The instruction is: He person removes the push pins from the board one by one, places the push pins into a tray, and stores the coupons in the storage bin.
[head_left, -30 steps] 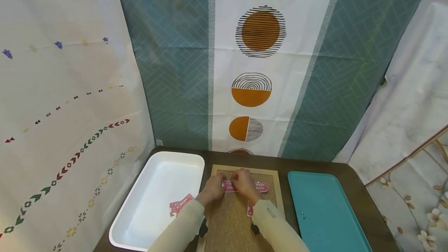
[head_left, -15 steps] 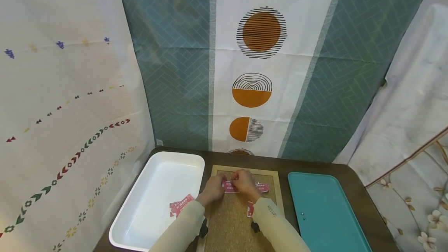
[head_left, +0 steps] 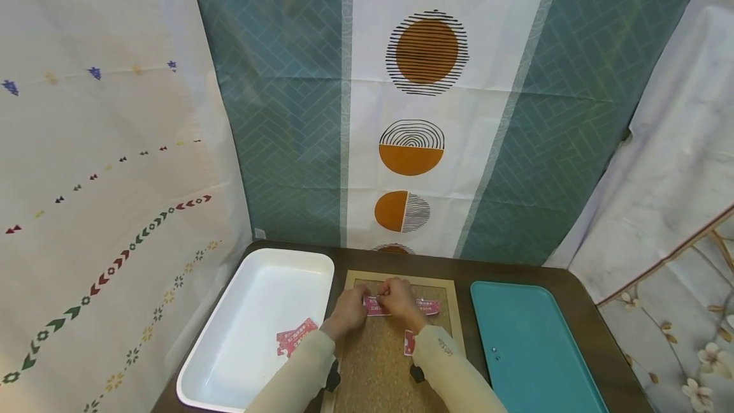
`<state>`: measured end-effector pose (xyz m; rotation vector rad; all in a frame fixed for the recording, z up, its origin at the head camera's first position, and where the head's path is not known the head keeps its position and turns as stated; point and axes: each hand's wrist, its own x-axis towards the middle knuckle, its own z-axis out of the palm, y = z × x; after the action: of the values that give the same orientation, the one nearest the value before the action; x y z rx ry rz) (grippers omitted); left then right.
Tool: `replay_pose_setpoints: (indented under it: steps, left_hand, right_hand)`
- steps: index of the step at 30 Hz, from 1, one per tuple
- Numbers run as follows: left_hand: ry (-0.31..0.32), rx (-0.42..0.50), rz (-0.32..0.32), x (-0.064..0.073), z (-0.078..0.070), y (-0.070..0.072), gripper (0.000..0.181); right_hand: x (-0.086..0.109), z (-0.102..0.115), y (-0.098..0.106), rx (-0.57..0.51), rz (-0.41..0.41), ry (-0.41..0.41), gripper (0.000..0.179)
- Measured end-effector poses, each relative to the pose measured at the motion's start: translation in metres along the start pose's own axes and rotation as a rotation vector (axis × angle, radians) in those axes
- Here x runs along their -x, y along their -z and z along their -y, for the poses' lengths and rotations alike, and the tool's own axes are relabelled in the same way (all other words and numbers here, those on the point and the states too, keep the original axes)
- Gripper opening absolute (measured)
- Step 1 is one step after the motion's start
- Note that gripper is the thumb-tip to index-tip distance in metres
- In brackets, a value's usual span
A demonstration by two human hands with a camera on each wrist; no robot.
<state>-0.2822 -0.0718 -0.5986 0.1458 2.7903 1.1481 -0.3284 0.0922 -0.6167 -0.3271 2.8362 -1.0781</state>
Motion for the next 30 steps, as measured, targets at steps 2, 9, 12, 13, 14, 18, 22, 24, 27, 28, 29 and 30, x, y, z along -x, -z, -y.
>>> replay_pose_setpoints:
  steps: [2,9,12,13,14,18,22,24,27,28,29,30]
  left_hand:
    - [0.001,0.003,-0.004,-0.0005,0.0007,-0.0007,0.03]
    - [0.012,0.02,0.001,-0.001,0.0014,-0.0004,0.03]
    - [0.012,0.016,0.002,-0.0018,0.0022,-0.0003,0.029]
    - [0.012,0.016,0.002,-0.0022,0.0027,-0.0005,0.029]
    - [0.011,0.016,-0.001,-0.0028,0.0032,-0.0007,0.028]
    - [0.004,0.008,-0.007,-0.0035,0.0043,-0.0014,0.027]
    - [0.003,0.009,-0.015,-0.0033,0.0041,-0.0011,0.028]
    - [-0.003,0.014,-0.018,-0.0032,0.0041,-0.0011,0.028]
    - [-0.016,0.013,-0.015,-0.0032,0.005,-0.0017,0.025]
    - [-0.02,0.01,-0.015,-0.0031,0.0054,-0.0019,0.025]
    - [-0.022,0.009,-0.016,-0.003,0.0057,-0.0021,0.024]
    - [-0.023,0.008,-0.015,-0.0029,0.0059,-0.0021,0.023]
  right_hand:
    - [0.0003,-0.0013,0.0,0.002,-0.009,0.016,0.012]
    - [0.0016,-0.0036,0.0016,-0.044,0.004,0.032,0.013]
    - [0.003,-0.0032,0.0023,-0.057,0.008,0.041,0.012]
    - [0.0034,-0.0029,0.0025,-0.062,0.006,0.045,0.012]
    - [0.0039,-0.0027,0.0028,-0.066,0.003,0.052,0.011]
    - [0.0049,-0.0018,0.0033,-0.103,-0.001,0.057,0.009]
    - [0.0041,-0.0024,0.0027,-0.14,0.003,0.048,0.007]
    - [0.0038,-0.0031,0.0024,-0.149,0.0,0.048,0.005]
    - [0.004,-0.0041,0.0023,-0.155,-0.002,0.067,0.004]
    - [0.0043,-0.0041,0.0024,-0.157,0.0,0.073,0.004]
    - [0.0046,-0.0042,0.0024,-0.157,0.002,0.078,0.005]
    - [0.0048,-0.0041,0.0024,-0.157,0.004,0.085,0.006]
